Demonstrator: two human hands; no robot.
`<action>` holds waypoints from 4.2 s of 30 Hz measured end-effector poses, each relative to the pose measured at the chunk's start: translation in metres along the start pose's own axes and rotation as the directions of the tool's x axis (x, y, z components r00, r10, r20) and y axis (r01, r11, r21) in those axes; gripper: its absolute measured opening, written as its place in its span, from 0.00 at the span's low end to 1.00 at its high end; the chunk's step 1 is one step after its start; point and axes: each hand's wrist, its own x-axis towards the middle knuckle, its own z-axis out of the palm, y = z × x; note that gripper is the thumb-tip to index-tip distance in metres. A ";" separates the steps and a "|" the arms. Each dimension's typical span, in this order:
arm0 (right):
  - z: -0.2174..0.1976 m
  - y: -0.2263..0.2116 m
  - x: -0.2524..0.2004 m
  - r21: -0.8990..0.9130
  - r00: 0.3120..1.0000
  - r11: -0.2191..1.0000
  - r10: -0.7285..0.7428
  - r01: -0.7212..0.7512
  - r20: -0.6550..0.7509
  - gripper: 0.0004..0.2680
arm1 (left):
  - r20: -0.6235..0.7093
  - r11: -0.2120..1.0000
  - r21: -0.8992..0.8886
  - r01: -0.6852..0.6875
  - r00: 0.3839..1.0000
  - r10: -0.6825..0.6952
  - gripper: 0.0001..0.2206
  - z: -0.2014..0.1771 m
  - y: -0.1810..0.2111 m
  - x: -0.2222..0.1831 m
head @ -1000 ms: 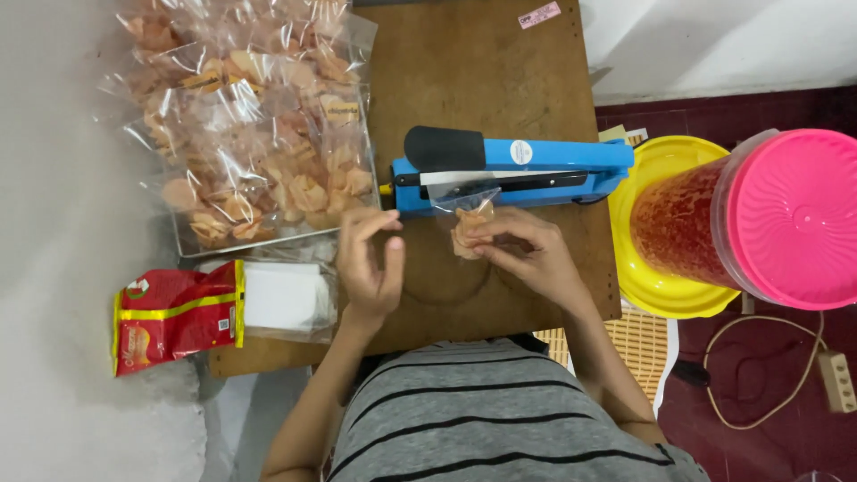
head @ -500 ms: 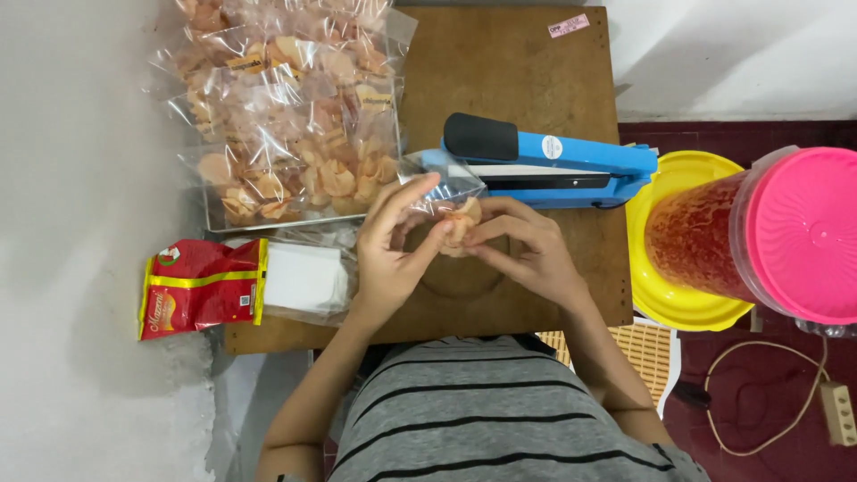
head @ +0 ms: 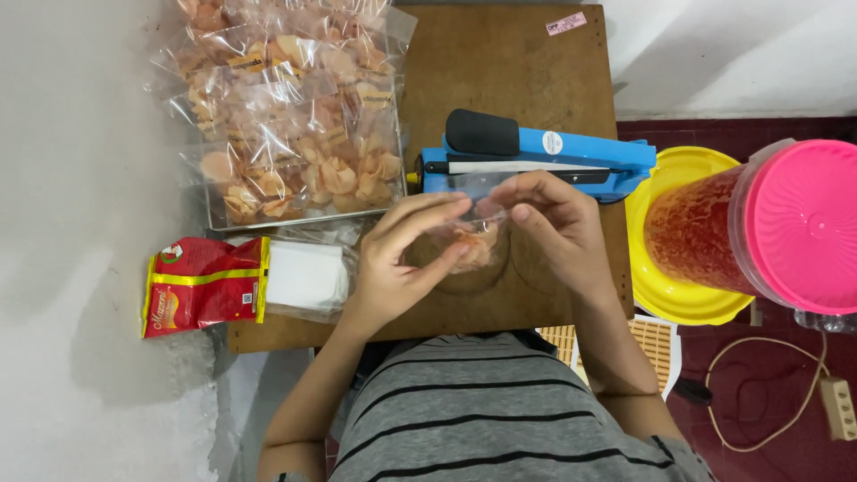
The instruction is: Using a manual impulse heat sealer to seal small plastic bags containing snacks.
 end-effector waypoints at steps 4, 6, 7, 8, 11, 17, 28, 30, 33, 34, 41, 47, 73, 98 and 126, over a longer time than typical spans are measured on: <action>-0.001 -0.005 0.002 -0.002 1.000 1.000 -0.031 0.031 -0.002 0.03 | 0.018 1.000 -0.018 0.010 1.000 -0.009 0.17 0.002 0.003 -0.002; -0.008 0.003 0.001 0.040 1.000 0.999 -0.023 0.024 -0.009 0.02 | 0.031 0.999 -0.030 0.014 0.999 -0.013 0.17 0.001 0.002 -0.002; -0.008 0.000 0.002 0.040 1.000 0.999 -0.022 0.022 -0.009 0.02 | 0.031 0.999 -0.030 0.015 0.999 -0.014 0.17 0.001 0.003 -0.002; -0.009 -0.003 0.002 0.009 1.000 1.000 -0.022 0.022 -0.007 0.02 | 0.032 1.000 -0.029 0.006 0.999 -0.005 0.17 0.001 0.004 -0.001; -0.009 -0.009 0.004 -0.033 1.000 0.999 -0.022 0.022 0.003 0.02 | 0.036 1.000 -0.030 0.004 0.999 -0.002 0.17 0.000 0.005 -0.001; -0.010 -0.012 0.006 -0.061 1.000 0.998 -0.028 0.029 0.013 0.02 | 0.041 0.999 -0.035 0.012 0.999 -0.011 0.18 0.000 0.004 -0.002; -0.013 -0.005 0.004 -0.051 0.999 0.998 -0.039 0.039 -0.012 0.01 | 0.044 0.999 -0.049 0.005 0.999 -0.003 0.18 0.000 0.004 -0.003; -0.012 -0.006 0.004 -0.053 0.999 0.998 -0.041 0.040 -0.006 0.01 | 0.043 0.999 -0.049 -0.004 0.999 0.006 0.18 0.000 0.004 -0.003; -0.012 -0.007 0.005 -0.032 1.000 0.999 0.003 -0.003 0.012 0.03 | 0.049 0.999 -0.049 0.015 0.999 -0.012 0.19 -0.001 0.003 -0.004; -0.012 -0.005 0.004 -0.033 1.000 0.999 0.002 -0.001 0.013 0.03 | 0.049 0.999 -0.048 0.013 0.999 -0.011 0.19 -0.002 0.003 -0.004; -0.012 -0.001 0.003 -0.034 0.997 0.999 0.040 -0.038 0.072 0.03 | 0.028 0.999 -0.039 0.034 0.999 -0.033 0.21 -0.005 0.001 -0.004; -0.009 -0.006 0.007 -0.050 0.995 0.999 0.013 -0.007 0.102 0.05 | 0.015 0.999 -0.036 0.041 0.999 -0.041 0.21 -0.008 0.001 -0.003; 0.033 0.010 0.021 -0.016 0.974 1.000 -0.002 0.006 0.229 0.05 | -0.053 1.000 -0.015 0.026 0.998 -0.027 0.19 -0.028 0.003 -0.013; 0.161 0.082 0.081 -0.042 0.965 0.999 0.027 -0.017 0.262 0.09 | -0.427 0.868 0.241 0.435 0.850 -0.308 0.28 -0.130 -0.061 -0.053; 0.143 0.040 0.105 -0.610 0.973 0.782 0.019 0.129 0.231 0.22 | -0.251 0.867 0.364 0.341 0.932 -0.261 0.15 -0.089 -0.071 -0.024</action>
